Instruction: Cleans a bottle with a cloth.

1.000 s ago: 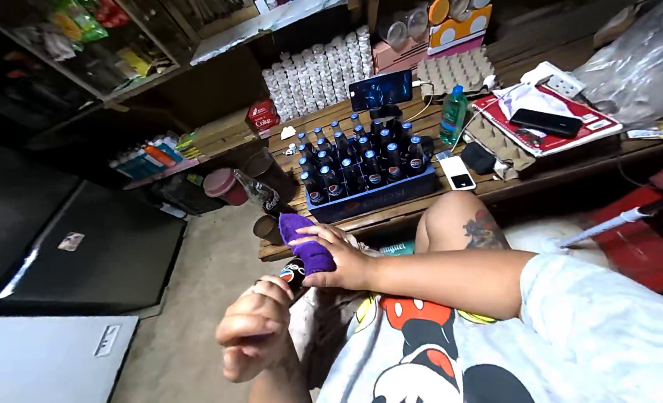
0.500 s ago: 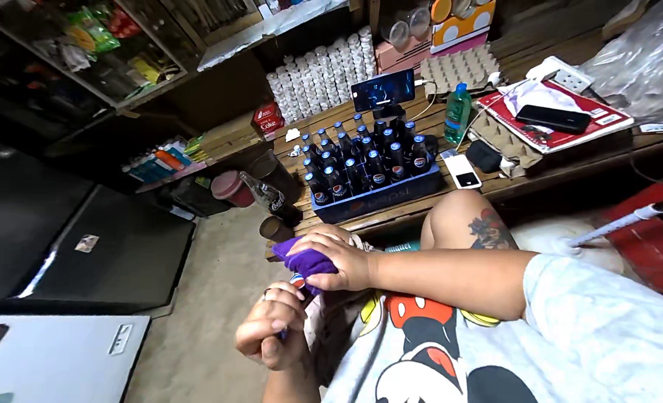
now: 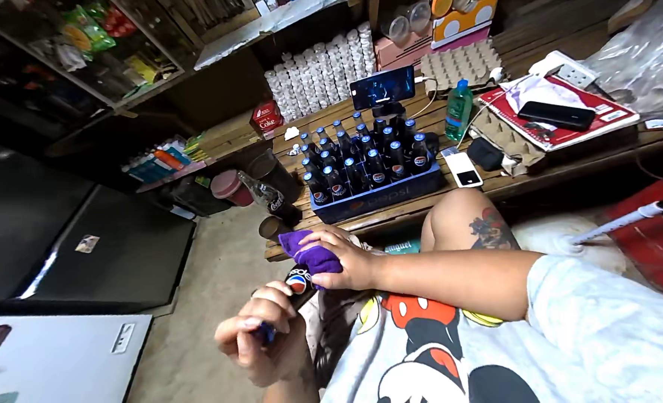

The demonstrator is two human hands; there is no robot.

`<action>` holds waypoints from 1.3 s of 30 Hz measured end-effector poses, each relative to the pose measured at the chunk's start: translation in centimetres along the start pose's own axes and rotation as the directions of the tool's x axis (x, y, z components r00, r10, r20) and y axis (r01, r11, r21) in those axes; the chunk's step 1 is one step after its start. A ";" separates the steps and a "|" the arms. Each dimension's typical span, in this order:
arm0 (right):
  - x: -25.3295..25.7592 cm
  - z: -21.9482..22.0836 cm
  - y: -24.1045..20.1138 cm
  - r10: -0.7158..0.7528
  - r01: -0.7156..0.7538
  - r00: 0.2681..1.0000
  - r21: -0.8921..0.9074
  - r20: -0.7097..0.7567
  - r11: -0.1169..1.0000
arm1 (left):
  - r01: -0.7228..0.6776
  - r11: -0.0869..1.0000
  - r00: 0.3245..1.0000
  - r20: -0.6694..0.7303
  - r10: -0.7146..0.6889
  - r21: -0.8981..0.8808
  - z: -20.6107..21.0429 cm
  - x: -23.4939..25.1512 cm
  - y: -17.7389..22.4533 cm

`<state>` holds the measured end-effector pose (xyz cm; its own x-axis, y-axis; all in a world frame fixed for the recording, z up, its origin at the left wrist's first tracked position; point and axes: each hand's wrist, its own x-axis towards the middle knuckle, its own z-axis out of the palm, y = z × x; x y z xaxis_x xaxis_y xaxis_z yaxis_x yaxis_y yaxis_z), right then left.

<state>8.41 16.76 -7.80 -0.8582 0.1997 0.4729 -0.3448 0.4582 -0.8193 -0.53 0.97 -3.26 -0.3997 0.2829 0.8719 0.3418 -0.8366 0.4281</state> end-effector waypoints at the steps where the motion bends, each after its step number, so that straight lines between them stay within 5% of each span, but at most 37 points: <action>1: 0.0 0.0 -0.4 -0.052 0.052 0.999 -0.008 -0.006 0.999 | -0.009 1.000 0.999 0.052 0.009 0.001 0.0 -0.1 0.1; 6: -0.1 0.3 -2.1 -0.280 0.280 0.960 -0.008 -0.009 0.960 | -0.036 0.997 0.965 0.263 0.016 0.070 -0.6 -0.7 -0.1; 16: -0.1 0.1 -0.5 -0.261 0.259 0.965 0.059 0.037 0.964 | -0.030 0.998 0.955 0.295 0.014 0.051 -1.0 -1.4 -0.3; 22: -0.4 -0.1 0.7 -0.038 0.038 0.999 -0.013 -0.007 0.999 | 0.065 0.962 0.998 -0.030 -0.059 0.266 0.0 0.2 0.1; 27: -0.6 -0.5 0.5 0.284 -0.282 0.958 -0.063 0.032 0.957 | 0.142 0.984 0.949 -0.299 -0.104 0.108 -0.1 1.9 -0.4; 31: -0.6 -0.7 0.3 0.254 -0.253 0.967 -0.033 0.030 0.967 | -0.047 0.997 0.997 -0.053 0.050 0.068 -0.1 1.3 -0.1; 35: -0.8 -0.7 0.5 0.212 -0.212 0.977 -0.012 0.018 0.977 | -0.052 0.996 0.971 0.234 0.035 0.067 -0.5 0.8 0.9; 39: -0.8 -0.6 0.6 0.251 -0.251 0.968 0.011 0.006 0.968 | -0.019 0.998 0.941 0.338 -0.004 0.064 -1.0 0.0 0.1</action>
<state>9.13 17.40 -8.52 -0.9197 0.3027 0.2499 -0.1223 0.3840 -0.9152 -1.39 0.41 -3.49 -0.0903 0.4281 0.8992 0.4028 -0.8100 0.4262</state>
